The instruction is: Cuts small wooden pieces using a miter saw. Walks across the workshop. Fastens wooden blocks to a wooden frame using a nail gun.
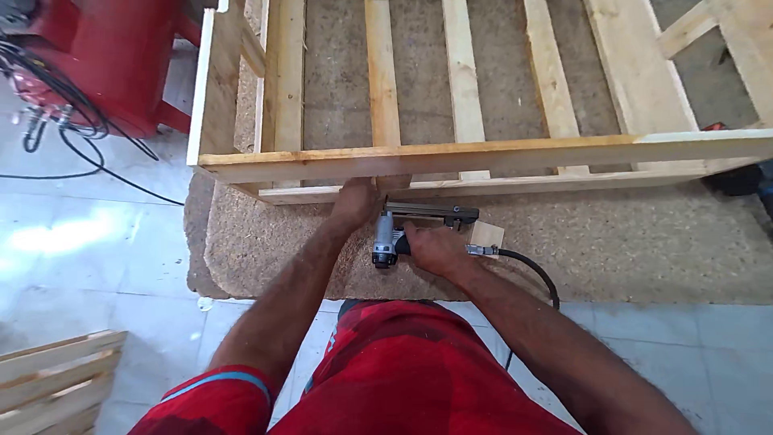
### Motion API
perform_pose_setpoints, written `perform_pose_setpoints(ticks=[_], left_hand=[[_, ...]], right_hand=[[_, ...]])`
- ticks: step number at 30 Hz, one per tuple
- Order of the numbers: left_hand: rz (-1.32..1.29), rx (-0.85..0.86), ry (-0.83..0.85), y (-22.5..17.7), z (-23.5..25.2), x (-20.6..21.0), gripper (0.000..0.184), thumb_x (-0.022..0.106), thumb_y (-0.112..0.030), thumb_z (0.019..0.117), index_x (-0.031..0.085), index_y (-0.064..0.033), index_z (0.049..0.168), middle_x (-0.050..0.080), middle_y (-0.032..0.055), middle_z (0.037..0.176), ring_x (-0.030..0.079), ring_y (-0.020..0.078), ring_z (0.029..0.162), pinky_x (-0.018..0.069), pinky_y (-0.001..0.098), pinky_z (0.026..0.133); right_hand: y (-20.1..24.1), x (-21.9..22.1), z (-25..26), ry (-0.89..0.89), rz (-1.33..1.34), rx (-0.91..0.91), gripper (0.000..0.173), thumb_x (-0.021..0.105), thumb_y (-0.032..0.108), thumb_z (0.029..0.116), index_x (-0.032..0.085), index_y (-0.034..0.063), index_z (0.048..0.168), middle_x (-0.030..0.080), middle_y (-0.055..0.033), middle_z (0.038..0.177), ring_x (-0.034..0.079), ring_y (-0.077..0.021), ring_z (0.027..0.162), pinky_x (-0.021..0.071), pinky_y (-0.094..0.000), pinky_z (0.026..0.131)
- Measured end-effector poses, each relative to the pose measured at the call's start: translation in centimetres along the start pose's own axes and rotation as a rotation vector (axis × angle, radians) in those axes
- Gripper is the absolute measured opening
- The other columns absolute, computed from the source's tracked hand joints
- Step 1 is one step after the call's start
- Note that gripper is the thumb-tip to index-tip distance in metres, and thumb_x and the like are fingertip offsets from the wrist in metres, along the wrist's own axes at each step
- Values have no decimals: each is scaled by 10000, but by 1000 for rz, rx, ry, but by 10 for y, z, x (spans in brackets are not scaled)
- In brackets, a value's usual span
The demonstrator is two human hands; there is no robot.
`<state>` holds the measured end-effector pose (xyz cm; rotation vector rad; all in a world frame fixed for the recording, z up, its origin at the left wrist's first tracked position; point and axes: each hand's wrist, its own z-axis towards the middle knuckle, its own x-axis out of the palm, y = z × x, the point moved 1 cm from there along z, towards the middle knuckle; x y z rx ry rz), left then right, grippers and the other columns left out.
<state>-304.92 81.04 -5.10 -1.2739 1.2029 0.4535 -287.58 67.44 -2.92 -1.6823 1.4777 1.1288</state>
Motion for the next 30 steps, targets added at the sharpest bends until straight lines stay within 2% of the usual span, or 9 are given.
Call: perform_pose_setpoints(ticks=[2,3,6,8,10,16,22,26,30], left_hand=[[-139,-99,-162,3,-29,-1,421,600,-272,1036,580,-57,1397,588,185,1404,565,335,1321,463,508,1122],[-231,-182,-174,1,-43,0,403,570,-296,1052,587,-71,1387,611,153,1372,605,297,1264,497,501,1083],[-583,-323,10,-1,-68,26,493,454,-457,1079,616,-51,1307,715,154,1099,715,273,994,586,537,911],[-832,-337,148,-3,-73,44,611,367,-551,1078,603,-42,1319,713,170,1080,716,272,967,592,524,885],[-957,-362,157,-5,-73,53,604,361,-558,1079,619,-53,1286,723,164,1043,727,273,924,609,508,838],[-917,-373,96,-6,-71,51,558,377,-533,1083,648,-83,1271,728,143,1032,727,260,930,605,511,847],[-893,-377,70,-4,-71,53,536,378,-518,1086,662,-88,1234,728,137,1005,726,260,909,604,518,826],[-856,-387,60,-8,-71,50,522,373,-495,1093,663,-78,1214,724,138,985,720,264,895,600,524,821],[-843,-386,62,-10,-71,49,515,379,-507,1090,669,-105,1227,730,125,994,724,252,905,600,519,834]], right_hand=[[1,0,5,-18,-4,-13,418,573,242,974,499,96,1360,702,-128,849,713,-362,735,568,-542,622],[1,0,5,-13,-4,-12,419,567,236,980,495,97,1369,699,-128,844,712,-364,736,568,-540,622],[1,0,7,-3,-13,-11,418,553,237,984,485,101,1373,690,-131,829,708,-366,743,562,-538,621],[-1,1,10,-27,-13,-26,431,587,253,968,497,96,1359,690,-131,837,707,-366,746,564,-539,626],[-4,1,12,-43,-15,-35,407,581,248,977,504,93,1346,692,-133,838,707,-367,736,564,-540,617],[-3,1,14,-79,-20,-42,390,546,257,987,507,102,1343,681,-117,792,704,-352,707,558,-517,590],[-1,-4,15,-22,1,-32,418,556,248,988,492,104,1375,689,-130,824,706,-362,731,561,-529,613],[-3,0,16,-48,33,-31,366,593,263,970,537,89,1288,689,-124,818,706,-353,739,561,-527,632],[-3,-3,14,-21,11,-7,467,578,265,982,455,98,1400,678,-122,783,704,-354,722,559,-522,631]])
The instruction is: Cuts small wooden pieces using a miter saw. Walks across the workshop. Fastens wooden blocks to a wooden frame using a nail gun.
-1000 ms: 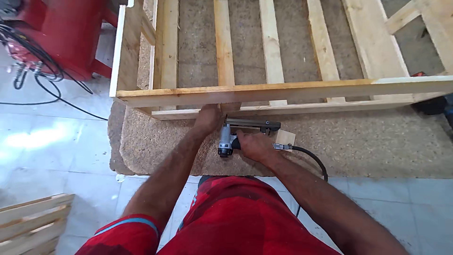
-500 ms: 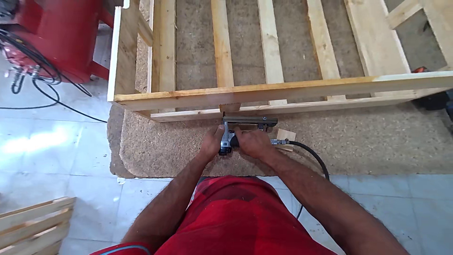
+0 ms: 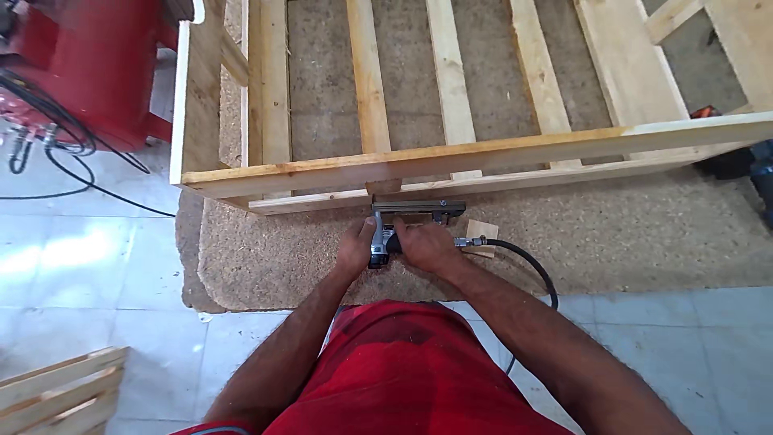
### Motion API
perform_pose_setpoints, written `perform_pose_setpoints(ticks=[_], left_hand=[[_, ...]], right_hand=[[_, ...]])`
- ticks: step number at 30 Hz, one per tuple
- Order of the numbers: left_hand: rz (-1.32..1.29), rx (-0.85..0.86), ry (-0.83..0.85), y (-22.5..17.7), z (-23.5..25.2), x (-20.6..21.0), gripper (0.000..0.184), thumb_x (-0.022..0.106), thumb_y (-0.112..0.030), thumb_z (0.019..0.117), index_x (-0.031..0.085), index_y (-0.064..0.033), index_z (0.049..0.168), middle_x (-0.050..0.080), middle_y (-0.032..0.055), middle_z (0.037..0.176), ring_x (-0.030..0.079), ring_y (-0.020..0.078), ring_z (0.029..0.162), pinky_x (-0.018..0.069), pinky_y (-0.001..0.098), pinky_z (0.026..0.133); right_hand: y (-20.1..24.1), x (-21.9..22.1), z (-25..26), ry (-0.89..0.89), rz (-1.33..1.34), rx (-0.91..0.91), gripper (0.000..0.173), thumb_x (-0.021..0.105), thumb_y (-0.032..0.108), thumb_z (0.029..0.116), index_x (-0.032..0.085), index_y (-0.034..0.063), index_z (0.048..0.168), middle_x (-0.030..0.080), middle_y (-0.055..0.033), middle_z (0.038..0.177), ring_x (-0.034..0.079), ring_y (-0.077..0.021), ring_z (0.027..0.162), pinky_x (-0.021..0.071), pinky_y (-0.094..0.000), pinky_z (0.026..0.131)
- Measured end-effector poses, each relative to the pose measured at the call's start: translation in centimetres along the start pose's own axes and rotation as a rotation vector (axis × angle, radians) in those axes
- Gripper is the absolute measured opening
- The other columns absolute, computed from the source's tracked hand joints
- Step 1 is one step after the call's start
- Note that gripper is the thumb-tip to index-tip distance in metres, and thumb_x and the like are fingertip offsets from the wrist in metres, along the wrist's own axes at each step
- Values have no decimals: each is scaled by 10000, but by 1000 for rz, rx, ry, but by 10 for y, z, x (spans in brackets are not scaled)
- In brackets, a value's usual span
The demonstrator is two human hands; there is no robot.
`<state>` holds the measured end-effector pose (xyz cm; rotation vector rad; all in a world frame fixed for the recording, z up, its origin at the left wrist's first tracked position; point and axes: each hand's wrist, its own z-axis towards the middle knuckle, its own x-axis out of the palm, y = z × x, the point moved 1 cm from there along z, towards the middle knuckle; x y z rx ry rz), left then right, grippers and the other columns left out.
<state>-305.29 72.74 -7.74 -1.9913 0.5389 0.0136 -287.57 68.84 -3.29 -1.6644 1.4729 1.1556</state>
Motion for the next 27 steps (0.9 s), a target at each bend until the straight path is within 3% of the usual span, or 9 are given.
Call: perform_pose_setpoints(ticks=[3,7,10,13,15,18,22,27], left_hand=[[29,-2,4,-2,0,2,530,374,-531,1086,668,-112,1226,729,126,1004,722,253,915,596,525,841],[15,10,8,-2,3,7,523,372,-507,1090,665,-94,1218,725,134,992,720,261,902,596,524,830],[33,11,12,-4,3,10,543,365,-518,1088,669,-82,1201,721,140,984,718,265,900,592,528,832],[61,11,11,-4,5,15,564,360,-541,1081,669,-88,1214,720,140,1000,714,271,927,583,544,849],[80,8,26,-6,6,18,579,350,-559,1076,664,-97,1230,720,138,1020,712,270,950,579,553,862],[70,9,43,-10,7,23,570,353,-542,1083,668,-87,1217,718,142,1009,711,270,939,580,543,857],[96,6,48,-16,8,30,571,353,-535,1086,668,-79,1222,716,154,1030,707,281,958,570,557,875],[159,-6,63,-22,9,35,606,337,-569,1079,664,-76,1210,712,159,1030,703,300,972,560,580,879]], right_hand=[[-3,1,-1,-20,2,-1,361,588,275,979,525,89,1282,678,-119,788,706,-346,733,561,-516,636],[-7,-1,-3,-3,-3,12,520,629,328,953,474,96,1392,686,-118,792,709,-352,737,563,-524,637],[-10,-1,-6,-10,11,27,372,596,289,969,518,92,1275,676,-118,785,707,-355,734,561,-521,625],[-14,1,-8,-16,-2,29,443,557,242,983,471,99,1394,677,-118,777,705,-352,723,560,-516,622],[-18,3,-8,-16,-3,37,396,594,288,959,513,101,1299,679,-113,787,706,-347,734,560,-518,626],[-24,3,-11,2,0,42,539,637,352,947,479,93,1392,688,-125,804,709,-358,742,563,-533,638],[-30,6,-14,-14,3,51,467,654,382,939,526,102,1290,688,-119,804,708,-357,745,562,-531,636],[-37,8,-19,-23,19,55,465,636,354,950,513,97,1316,682,-122,784,707,-360,733,563,-535,630]])
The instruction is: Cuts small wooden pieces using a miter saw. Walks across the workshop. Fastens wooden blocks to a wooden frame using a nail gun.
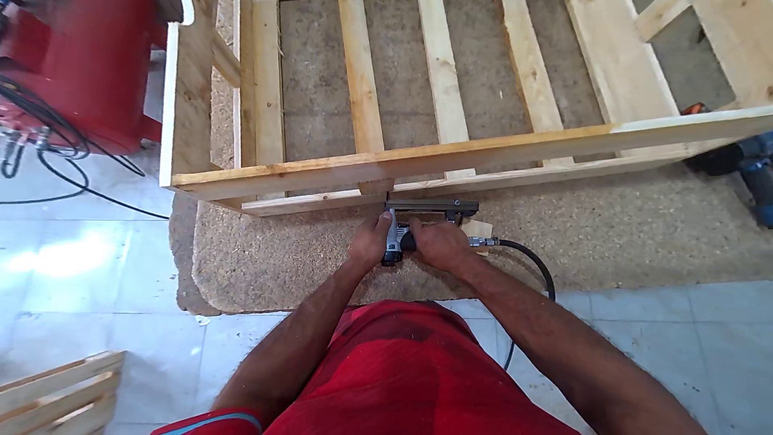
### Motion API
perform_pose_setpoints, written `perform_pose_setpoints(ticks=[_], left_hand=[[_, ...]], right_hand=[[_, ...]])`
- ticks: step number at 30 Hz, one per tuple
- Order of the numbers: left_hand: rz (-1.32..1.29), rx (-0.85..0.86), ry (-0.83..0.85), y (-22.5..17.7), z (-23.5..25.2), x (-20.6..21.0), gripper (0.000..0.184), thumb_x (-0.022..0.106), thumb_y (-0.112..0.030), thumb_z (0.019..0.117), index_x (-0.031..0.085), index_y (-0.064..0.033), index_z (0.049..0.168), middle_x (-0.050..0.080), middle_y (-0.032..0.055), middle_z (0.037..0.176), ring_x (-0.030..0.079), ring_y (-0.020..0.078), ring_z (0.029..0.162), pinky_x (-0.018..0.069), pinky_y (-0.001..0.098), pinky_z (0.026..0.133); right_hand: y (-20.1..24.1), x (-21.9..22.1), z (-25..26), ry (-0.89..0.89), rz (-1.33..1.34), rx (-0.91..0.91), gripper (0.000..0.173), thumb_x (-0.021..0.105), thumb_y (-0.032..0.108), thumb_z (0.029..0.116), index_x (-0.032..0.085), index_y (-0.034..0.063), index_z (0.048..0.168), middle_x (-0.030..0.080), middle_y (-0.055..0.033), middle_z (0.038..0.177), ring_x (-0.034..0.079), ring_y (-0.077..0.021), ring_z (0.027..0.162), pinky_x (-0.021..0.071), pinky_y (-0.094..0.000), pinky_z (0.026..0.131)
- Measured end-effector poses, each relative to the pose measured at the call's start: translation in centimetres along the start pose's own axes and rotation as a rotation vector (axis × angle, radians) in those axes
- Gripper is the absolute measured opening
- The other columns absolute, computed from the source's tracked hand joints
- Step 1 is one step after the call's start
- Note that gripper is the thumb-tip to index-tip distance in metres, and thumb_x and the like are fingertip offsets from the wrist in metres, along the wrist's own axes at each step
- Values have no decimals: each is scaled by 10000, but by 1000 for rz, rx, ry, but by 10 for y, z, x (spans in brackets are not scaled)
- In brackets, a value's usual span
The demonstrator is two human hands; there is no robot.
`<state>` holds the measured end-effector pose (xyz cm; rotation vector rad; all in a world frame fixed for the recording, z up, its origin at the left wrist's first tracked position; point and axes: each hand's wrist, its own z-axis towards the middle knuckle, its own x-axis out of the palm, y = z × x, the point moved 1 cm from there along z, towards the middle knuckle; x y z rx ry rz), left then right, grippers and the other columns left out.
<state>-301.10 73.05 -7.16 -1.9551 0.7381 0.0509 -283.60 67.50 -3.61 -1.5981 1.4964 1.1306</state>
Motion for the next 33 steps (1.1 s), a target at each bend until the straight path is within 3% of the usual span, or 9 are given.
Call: perform_pose_setpoints(ticks=[5,8,12,15,19,23,26,29,33], left_hand=[[-15,6,12,-1,4,5,598,355,-571,1074,655,-82,1243,713,157,1032,706,292,967,566,569,882],[-148,51,48,-1,1,4,628,296,-552,1091,662,-62,1232,727,143,1019,720,251,936,597,511,863],[-43,36,168,-20,-8,25,549,287,-435,1126,673,-51,1198,750,109,954,746,233,844,640,476,772],[407,188,203,-41,-6,70,423,597,-387,1035,630,-72,1315,720,113,1149,705,253,1060,573,522,957],[852,427,240,-70,1,154,851,789,-509,837,473,-115,1523,458,115,1569,426,334,1445,408,551,1148],[983,16,136,-107,-1,209,807,810,-445,815,540,-36,1455,443,176,1557,443,410,1404,456,592,1074],[873,-109,7,-108,-6,240,620,825,-379,824,648,-94,1346,482,185,1500,489,418,1346,479,583,1053],[852,-194,-80,-123,-11,273,788,814,-550,797,581,-98,1399,439,208,1538,467,443,1369,465,618,1056],[1024,-293,24,-157,-1,300,690,789,-425,824,595,-125,1414,544,226,1428,503,441,1335,468,639,1030]], right_hand=[[-4,2,-1,-10,-9,10,377,603,299,969,525,96,1277,679,-117,786,705,-354,726,564,-525,626],[-5,-6,-14,15,41,40,607,644,412,954,443,119,1447,692,-116,805,705,-358,728,565,-544,635],[-28,-18,-82,140,219,210,640,709,508,876,515,179,1389,714,-99,850,710,-347,779,566,-580,677],[-64,-4,-134,247,290,297,653,707,558,873,519,242,1412,726,-75,912,714,-327,829,575,-584,714],[-131,11,-186,384,358,340,610,660,564,893,563,192,1367,716,-100,1091,705,-336,976,568,-594,805],[-221,23,-220,456,421,331,687,660,524,915,472,191,1485,663,-166,1274,666,-410,1108,529,-652,884],[-280,45,-238,465,392,299,723,642,562,913,454,160,1482,672,-196,1224,669,-437,1081,534,-650,870],[-323,51,-254,493,374,253,718,607,604,917,473,123,1433,687,-205,1134,682,-435,1027,539,-644,829],[-365,53,-264,506,372,210,717,612,599,909,481,121,1427,685,-199,1153,682,-427,1036,540,-637,838]])
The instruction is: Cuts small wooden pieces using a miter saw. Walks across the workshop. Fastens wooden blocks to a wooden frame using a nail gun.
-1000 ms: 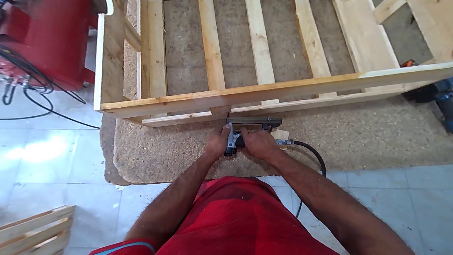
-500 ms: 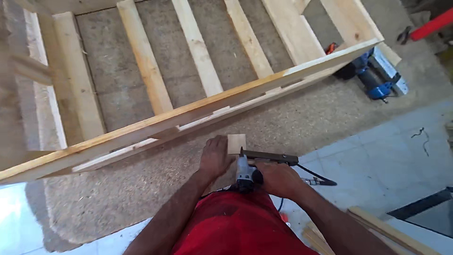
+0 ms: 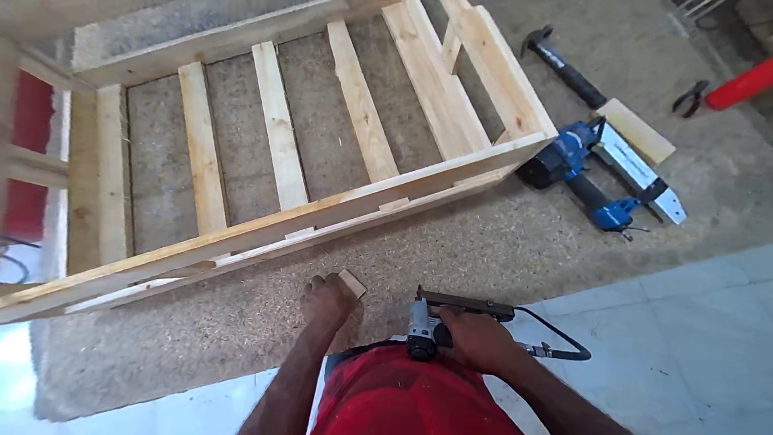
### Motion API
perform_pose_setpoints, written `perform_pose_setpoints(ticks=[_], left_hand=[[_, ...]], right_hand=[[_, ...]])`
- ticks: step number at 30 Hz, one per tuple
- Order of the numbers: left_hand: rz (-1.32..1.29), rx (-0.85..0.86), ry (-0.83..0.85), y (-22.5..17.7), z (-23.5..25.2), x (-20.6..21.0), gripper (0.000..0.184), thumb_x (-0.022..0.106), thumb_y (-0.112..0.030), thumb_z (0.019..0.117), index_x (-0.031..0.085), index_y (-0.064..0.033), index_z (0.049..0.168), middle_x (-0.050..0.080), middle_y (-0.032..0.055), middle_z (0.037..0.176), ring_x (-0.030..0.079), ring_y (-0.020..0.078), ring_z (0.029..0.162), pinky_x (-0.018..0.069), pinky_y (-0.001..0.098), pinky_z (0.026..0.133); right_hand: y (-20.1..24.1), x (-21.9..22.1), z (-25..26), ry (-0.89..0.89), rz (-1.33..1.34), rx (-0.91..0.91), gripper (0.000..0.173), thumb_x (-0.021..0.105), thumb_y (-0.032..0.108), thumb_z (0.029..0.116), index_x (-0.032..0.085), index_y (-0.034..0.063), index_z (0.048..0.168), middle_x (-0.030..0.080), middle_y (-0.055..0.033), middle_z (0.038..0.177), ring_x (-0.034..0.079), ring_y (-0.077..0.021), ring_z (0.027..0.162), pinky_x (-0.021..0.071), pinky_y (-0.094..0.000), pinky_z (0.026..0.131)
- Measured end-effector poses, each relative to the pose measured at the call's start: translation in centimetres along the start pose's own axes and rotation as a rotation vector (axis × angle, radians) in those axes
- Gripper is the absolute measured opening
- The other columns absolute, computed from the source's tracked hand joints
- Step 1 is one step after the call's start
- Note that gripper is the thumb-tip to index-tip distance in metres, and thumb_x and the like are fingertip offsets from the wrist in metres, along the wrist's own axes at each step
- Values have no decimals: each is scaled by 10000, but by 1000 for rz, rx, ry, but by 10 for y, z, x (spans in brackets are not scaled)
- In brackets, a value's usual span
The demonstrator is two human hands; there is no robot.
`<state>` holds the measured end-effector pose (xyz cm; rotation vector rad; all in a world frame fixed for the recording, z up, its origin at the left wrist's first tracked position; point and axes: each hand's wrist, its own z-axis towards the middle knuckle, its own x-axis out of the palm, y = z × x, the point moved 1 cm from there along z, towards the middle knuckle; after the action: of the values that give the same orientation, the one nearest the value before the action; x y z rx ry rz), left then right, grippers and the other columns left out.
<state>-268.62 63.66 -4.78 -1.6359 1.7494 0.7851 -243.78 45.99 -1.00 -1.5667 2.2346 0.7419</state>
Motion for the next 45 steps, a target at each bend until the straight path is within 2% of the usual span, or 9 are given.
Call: perform_pose_setpoints(ticks=[3,6,9,12,14,18,23,30,45], left_hand=[[33,116,190,-7,10,-23,464,724,-425,906,692,-80,1214,662,214,1240,618,414,1199,512,640,971],[-420,329,156,-27,8,-45,343,757,-358,937,723,-65,1111,734,134,1015,709,286,971,564,554,921],[-733,414,-118,-65,21,-52,401,799,-307,905,692,-35,1179,741,135,1067,721,264,1013,575,537,952],[-597,603,-459,-92,44,-51,337,714,-285,967,715,-111,1255,713,80,1251,617,243,1246,432,481,1135],[-511,661,-546,-95,61,-45,313,644,-310,1012,714,-153,1274,717,47,1263,607,232,1275,390,483,1171],[-516,579,-499,-90,68,-41,385,640,-339,1023,673,-8,1216,707,182,1188,636,323,1220,416,535,1137],[-628,609,-527,-86,76,-36,326,671,-309,1003,700,-32,1171,727,153,1133,662,294,1169,468,528,1092],[-405,626,-389,-83,80,-49,455,578,-403,1046,675,25,1168,716,211,1114,678,354,1138,502,545,1046],[-404,631,-387,-85,80,-51,423,577,-358,1053,662,49,1131,701,233,1075,680,381,1093,511,564,1012]], right_hand=[[-19,-5,2,-26,3,-4,717,615,588,908,478,136,1447,684,-191,1178,682,-420,1053,540,-636,851],[-31,-2,8,-52,31,2,724,615,592,909,478,140,1458,686,-196,1188,682,-421,1061,541,-638,865],[-39,3,15,-67,35,-3,708,619,587,913,487,139,1446,691,-212,1171,685,-437,1056,543,-649,856],[-45,1,15,-66,31,-17,656,599,562,922,511,139,1416,698,-204,1136,690,-421,1047,546,-633,849],[-50,-6,13,-81,13,-30,648,579,597,919,531,138,1373,703,-184,1105,696,-403,1028,552,-619,837],[-50,-36,-1,-139,-55,-70,662,588,621,906,533,160,1379,708,-161,1084,703,-390,995,556,-614,805],[-30,-87,-14,-250,-144,-161,660,630,564,907,479,254,1469,724,-94,932,717,-332,866,570,-571,734],[12,-123,19,-436,-243,-236,588,680,529,879,569,195,1350,714,-69,838,715,-302,758,572,-542,652],[32,-114,3,-454,-217,-178,541,692,513,867,585,219,1309,708,-64,821,710,-301,759,566,-539,652]])
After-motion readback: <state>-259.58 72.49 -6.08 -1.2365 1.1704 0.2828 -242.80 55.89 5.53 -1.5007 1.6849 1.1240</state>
